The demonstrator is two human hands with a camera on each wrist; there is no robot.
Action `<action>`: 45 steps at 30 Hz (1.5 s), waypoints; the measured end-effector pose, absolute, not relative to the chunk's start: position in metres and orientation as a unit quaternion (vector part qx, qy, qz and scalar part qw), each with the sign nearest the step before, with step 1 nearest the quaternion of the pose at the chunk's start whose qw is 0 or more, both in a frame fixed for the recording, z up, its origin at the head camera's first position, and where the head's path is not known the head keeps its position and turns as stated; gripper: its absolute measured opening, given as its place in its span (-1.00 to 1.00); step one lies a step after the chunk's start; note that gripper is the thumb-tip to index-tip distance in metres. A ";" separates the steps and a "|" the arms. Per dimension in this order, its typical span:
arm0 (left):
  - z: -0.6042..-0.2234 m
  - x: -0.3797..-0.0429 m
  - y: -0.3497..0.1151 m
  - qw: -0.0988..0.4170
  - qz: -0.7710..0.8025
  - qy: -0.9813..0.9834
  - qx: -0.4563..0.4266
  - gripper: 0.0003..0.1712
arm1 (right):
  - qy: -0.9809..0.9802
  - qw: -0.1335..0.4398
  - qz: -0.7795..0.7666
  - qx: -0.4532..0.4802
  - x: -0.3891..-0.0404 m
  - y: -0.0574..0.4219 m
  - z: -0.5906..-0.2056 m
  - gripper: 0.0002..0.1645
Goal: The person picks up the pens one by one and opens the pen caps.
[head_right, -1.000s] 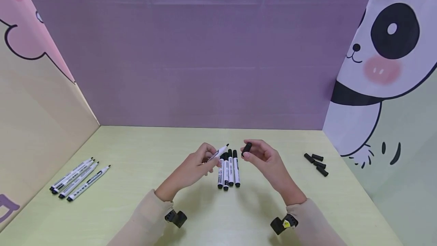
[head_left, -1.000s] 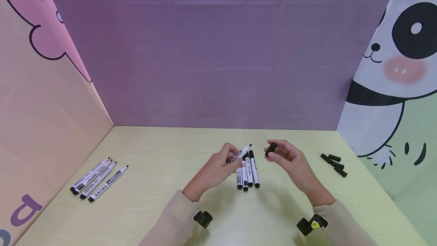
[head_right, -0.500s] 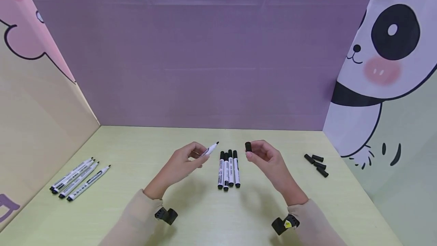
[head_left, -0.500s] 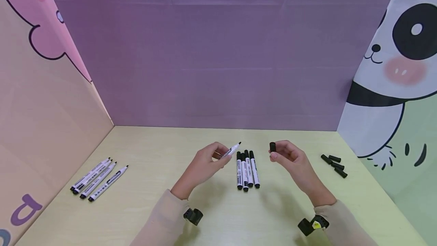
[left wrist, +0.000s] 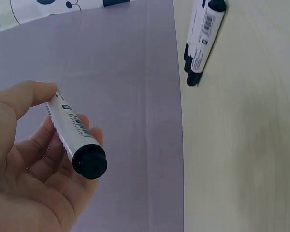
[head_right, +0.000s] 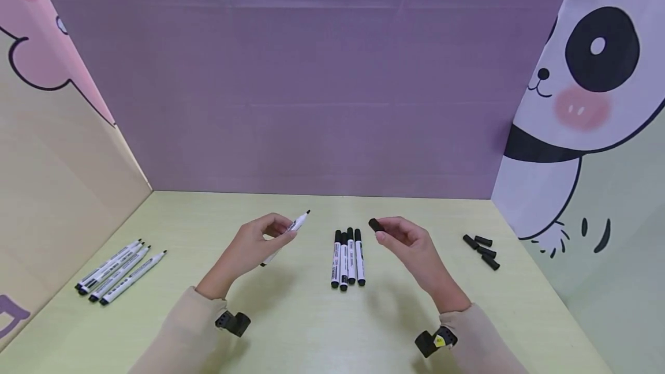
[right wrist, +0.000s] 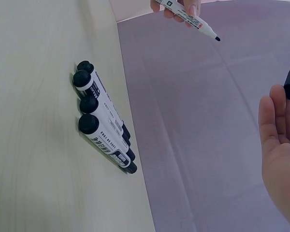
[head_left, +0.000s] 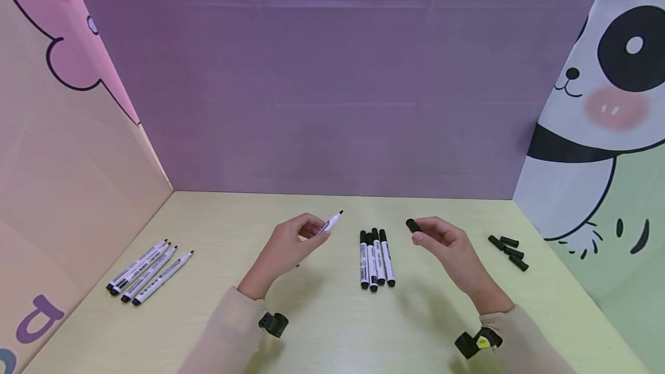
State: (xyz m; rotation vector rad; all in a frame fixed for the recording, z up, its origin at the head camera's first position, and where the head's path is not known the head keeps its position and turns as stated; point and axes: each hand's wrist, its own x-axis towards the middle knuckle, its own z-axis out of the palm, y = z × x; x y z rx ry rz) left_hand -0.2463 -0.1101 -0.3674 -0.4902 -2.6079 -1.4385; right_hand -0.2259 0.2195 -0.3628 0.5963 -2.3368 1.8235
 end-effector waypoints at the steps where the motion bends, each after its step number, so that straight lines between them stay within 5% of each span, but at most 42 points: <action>1: -0.367 -0.247 -0.113 0.063 -0.473 -0.864 -0.159 -0.80 | -0.773 0.060 0.600 0.199 -0.226 0.220 -0.363 -0.66; 36: -0.397 -0.240 -0.267 0.098 -0.365 -0.925 -0.043 -0.53 | -0.780 0.053 0.598 0.178 -0.229 0.240 -0.369 -0.61; 45: -0.408 -0.234 -0.299 0.044 -0.336 -0.941 -0.001 -0.40 | -0.788 0.050 0.590 0.171 -0.229 0.242 -0.369 -0.61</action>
